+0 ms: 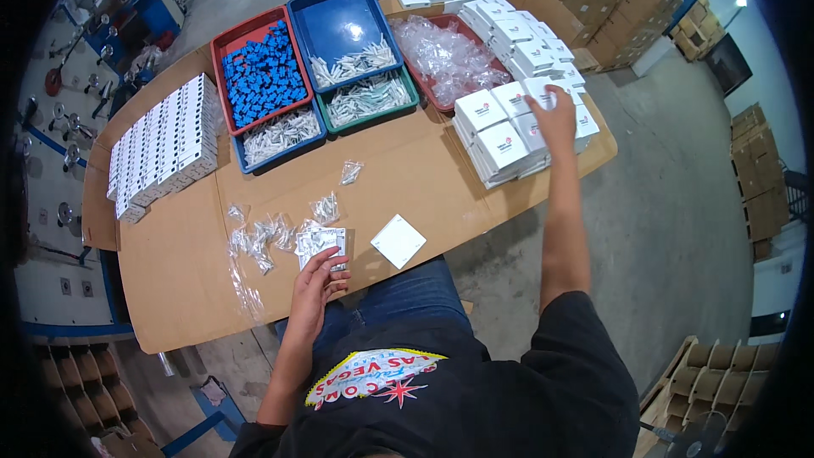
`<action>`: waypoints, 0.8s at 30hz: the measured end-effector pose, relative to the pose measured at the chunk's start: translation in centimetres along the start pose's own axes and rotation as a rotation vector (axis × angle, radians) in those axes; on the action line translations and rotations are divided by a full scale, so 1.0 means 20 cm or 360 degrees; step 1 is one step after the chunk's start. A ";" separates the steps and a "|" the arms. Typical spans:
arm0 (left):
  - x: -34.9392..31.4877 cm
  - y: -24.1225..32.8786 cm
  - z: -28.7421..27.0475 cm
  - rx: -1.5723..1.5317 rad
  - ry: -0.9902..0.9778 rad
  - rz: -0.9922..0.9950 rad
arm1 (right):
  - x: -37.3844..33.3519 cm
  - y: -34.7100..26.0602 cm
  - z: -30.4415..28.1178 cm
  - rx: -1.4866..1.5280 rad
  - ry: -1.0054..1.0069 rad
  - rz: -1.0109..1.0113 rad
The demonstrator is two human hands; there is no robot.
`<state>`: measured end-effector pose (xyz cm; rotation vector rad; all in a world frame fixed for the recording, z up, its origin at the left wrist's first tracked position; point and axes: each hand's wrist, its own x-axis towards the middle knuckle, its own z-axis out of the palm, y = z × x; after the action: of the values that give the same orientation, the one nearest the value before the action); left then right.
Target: The person assembles small white electrical components and plastic bags into white cardboard boxes at a workbench. They pick up a component, place it into a box, and then place the box into a stack of finished units. The process is repeated continuously throughout the clip.
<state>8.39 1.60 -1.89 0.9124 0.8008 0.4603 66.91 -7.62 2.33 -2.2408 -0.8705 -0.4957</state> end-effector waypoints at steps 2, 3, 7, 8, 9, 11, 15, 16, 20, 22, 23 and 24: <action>0.01 0.00 0.00 -0.0002 0.0015 0.0000 | 0.10 0.12 0.00 -0.0083 -0.0038 0.0048; 0.01 -0.01 0.00 0.0008 0.0026 0.0004 | 0.13 0.17 0.01 -0.0126 -0.0059 0.0073; 0.02 0.00 0.00 0.0041 0.0113 0.0095 | 0.18 0.30 0.11 -0.0214 -0.0259 0.0072; 0.01 0.00 -0.01 0.0050 0.0139 0.0118 | 0.19 0.40 0.11 -0.0296 -0.0115 -0.0013; 0.01 0.00 -0.03 0.0103 0.0160 0.0158 | 0.18 0.47 0.11 -0.0376 0.0030 -0.0096; 0.02 0.02 -0.08 0.0226 0.0239 0.0259 | 0.13 0.41 0.09 -0.0190 0.0279 -0.0307; 0.00 -0.03 -0.23 0.0779 0.0573 0.0469 | -0.39 -0.34 0.01 0.0375 -0.0138 -0.0072; -0.02 -0.01 -0.22 0.1134 0.0691 0.0564 | -0.56 -0.48 0.03 0.0375 -0.0336 -0.0077; -0.01 -0.03 -0.24 0.1862 0.0756 0.0762 | -1.21 -0.87 0.08 0.0251 -0.1273 -0.0015; 0.00 -0.03 -0.23 0.1977 0.0720 0.0692 | -1.35 -0.92 0.12 0.0127 -0.1362 -0.0107; 0.01 -0.04 -0.23 0.1988 0.0713 0.0697 | -1.37 -0.97 0.11 0.0120 -0.1373 -0.0055; 0.02 -0.04 -0.23 0.1999 0.0707 0.0702 | -1.38 -1.00 0.11 0.0112 -0.1385 -0.0003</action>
<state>5.10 3.72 -4.33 2.2308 1.3253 0.5374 33.55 -7.38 -5.47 -2.3767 -1.2670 0.5640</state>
